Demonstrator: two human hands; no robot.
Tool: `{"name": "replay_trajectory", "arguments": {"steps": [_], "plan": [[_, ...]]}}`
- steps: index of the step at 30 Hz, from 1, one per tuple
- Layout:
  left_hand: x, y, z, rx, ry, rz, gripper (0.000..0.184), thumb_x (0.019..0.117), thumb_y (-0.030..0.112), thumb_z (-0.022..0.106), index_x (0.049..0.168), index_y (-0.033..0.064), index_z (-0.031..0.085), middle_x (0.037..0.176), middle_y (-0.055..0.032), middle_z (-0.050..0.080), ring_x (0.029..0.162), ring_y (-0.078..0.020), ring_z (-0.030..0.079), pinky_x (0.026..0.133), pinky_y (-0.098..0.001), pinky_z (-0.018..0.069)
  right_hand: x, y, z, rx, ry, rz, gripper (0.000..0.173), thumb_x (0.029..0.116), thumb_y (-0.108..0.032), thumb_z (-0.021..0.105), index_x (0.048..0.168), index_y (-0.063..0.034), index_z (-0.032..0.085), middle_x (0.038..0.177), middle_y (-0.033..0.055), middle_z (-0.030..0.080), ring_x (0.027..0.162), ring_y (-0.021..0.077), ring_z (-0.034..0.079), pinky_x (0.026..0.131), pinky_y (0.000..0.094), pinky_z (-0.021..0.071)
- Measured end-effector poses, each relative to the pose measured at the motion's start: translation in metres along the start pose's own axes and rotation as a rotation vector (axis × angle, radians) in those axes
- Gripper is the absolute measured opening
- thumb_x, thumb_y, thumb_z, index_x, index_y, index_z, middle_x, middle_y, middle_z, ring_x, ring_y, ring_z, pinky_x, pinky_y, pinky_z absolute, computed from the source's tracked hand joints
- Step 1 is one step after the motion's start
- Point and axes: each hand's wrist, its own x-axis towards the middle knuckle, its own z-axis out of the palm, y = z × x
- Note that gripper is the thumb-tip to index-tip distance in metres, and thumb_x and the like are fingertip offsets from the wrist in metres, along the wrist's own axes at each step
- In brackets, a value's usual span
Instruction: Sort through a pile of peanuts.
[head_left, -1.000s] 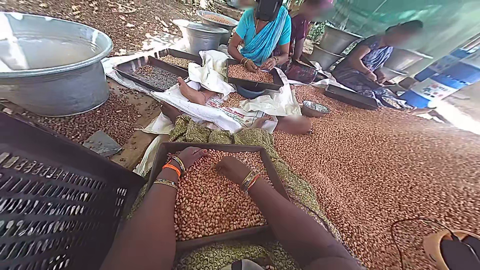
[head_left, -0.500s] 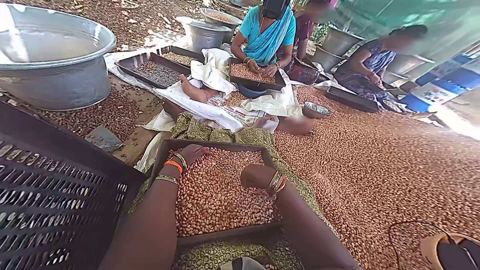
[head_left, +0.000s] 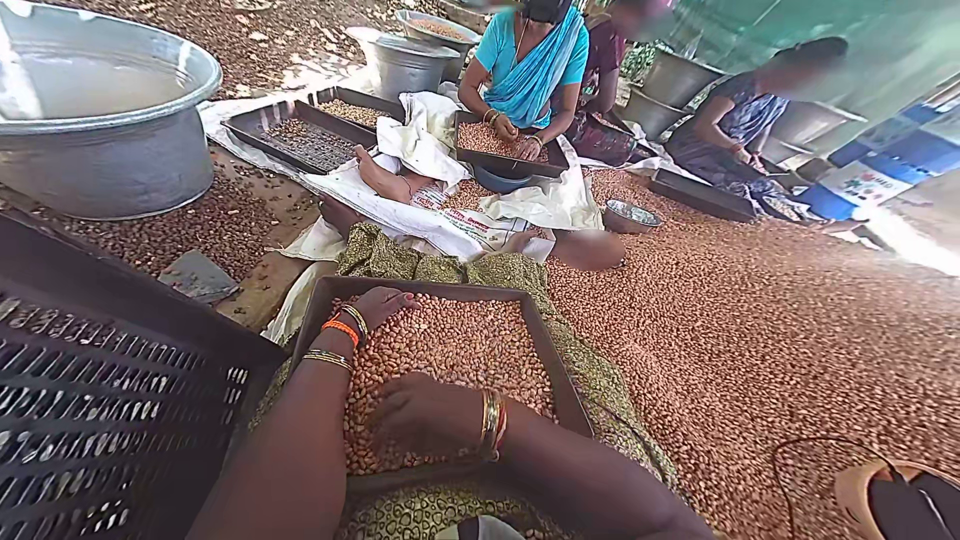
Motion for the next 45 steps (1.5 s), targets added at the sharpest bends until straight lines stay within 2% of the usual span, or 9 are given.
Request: {"name": "replay_trajectory", "arguments": {"steps": [9,13,17,20,23,29,34,38,45], "plan": [[-0.003,0.000,-0.002,-0.011,0.006,0.002,0.045,0.1131,0.032,0.039,0.122,0.0015,0.071,0.119,-0.0146,0.070,0.107,-0.0202,0.063,0.099,-0.0423,0.0459,-0.050,0.019,-0.026,-0.118,-0.411,0.361,0.024,0.0815,-0.004,0.081,0.105,-0.0099,0.081,0.139,0.0178,0.062,0.136,0.0450,0.048,0.103,0.0736,0.0379],[-0.001,0.001,0.000,-0.031,-0.001,0.004,0.044,0.1131,0.031,0.038,0.122,0.0021,0.071,0.123,-0.0123,0.071,0.114,-0.0195,0.063,0.103,-0.0423,0.0445,-0.085,0.060,-0.039,-0.223,-0.153,0.638,0.025,0.0834,0.001,0.074,0.106,-0.0085,0.080,0.151,0.0203,0.053,0.143,0.0481,0.041,0.109,0.0706,0.0382],[-0.003,-0.001,-0.001,-0.019,0.008,0.003,0.045,0.1134,0.031,0.037,0.122,0.0023,0.071,0.124,-0.0126,0.070,0.114,-0.0197,0.063,0.104,-0.0430,0.0442,-0.106,0.057,-0.072,-0.264,-0.021,1.019,0.047,0.0897,-0.004,0.070,0.136,-0.0075,0.065,0.161,0.0246,0.038,0.140,0.0469,0.047,0.109,0.0601,0.0456],[0.000,-0.003,-0.001,-0.021,-0.002,0.018,0.046,0.1134,0.032,0.037,0.123,0.0031,0.071,0.125,-0.0135,0.070,0.117,-0.0222,0.063,0.105,-0.0456,0.0436,-0.131,0.037,-0.094,-0.220,-0.033,1.174,0.047,0.0960,-0.016,0.069,0.140,-0.0023,0.058,0.135,0.0276,0.060,0.121,0.0445,0.062,0.101,0.0619,0.0495],[-0.001,-0.001,-0.001,-0.020,-0.006,0.006,0.045,0.1134,0.031,0.037,0.123,0.0032,0.071,0.125,-0.0121,0.071,0.117,-0.0208,0.064,0.105,-0.0446,0.0436,-0.146,0.030,-0.094,-0.111,-0.214,1.174,0.042,0.0946,-0.025,0.075,0.123,0.0044,0.066,0.109,0.0276,0.069,0.101,0.0438,0.068,0.091,0.0637,0.0524],[-0.001,0.000,0.000,0.005,-0.003,0.002,0.046,0.1136,0.031,0.037,0.124,0.0015,0.070,0.124,-0.0153,0.070,0.114,-0.0227,0.064,0.103,-0.0448,0.0445,-0.099,0.003,-0.045,-0.112,-0.472,1.048,0.061,0.0872,-0.017,0.080,0.138,0.0030,0.054,0.122,0.0303,0.064,0.114,0.0493,0.064,0.092,0.0695,0.0505],[-0.003,0.003,-0.002,0.018,0.002,0.009,0.046,0.1137,0.031,0.036,0.121,0.0016,0.071,0.115,-0.0148,0.070,0.100,-0.0196,0.062,0.092,-0.0414,0.0465,-0.059,0.000,-0.049,0.024,-0.260,0.507,0.046,0.0945,-0.006,0.071,0.138,0.0000,0.060,0.121,0.0260,0.069,0.110,0.0424,0.067,0.098,0.0605,0.0508],[-0.002,0.003,-0.002,0.018,-0.002,0.016,0.046,0.1137,0.030,0.036,0.120,0.0006,0.071,0.116,-0.0157,0.070,0.105,-0.0216,0.064,0.098,-0.0433,0.0459,-0.017,0.020,-0.070,-0.142,-0.069,0.484,0.024,0.1021,-0.005,0.056,0.117,0.0035,0.072,0.114,0.0224,0.072,0.110,0.0352,0.068,0.102,0.0510,0.0498],[-0.002,0.001,-0.003,0.004,0.005,0.011,0.045,0.1134,0.030,0.038,0.119,-0.0009,0.071,0.115,-0.0163,0.070,0.104,-0.0217,0.063,0.098,-0.0431,0.0460,0.017,0.063,-0.030,-0.085,0.188,0.555,0.023,0.1021,-0.010,0.058,0.117,0.0025,0.072,0.118,0.0208,0.070,0.117,0.0319,0.066,0.106,0.0449,0.0482]]}}
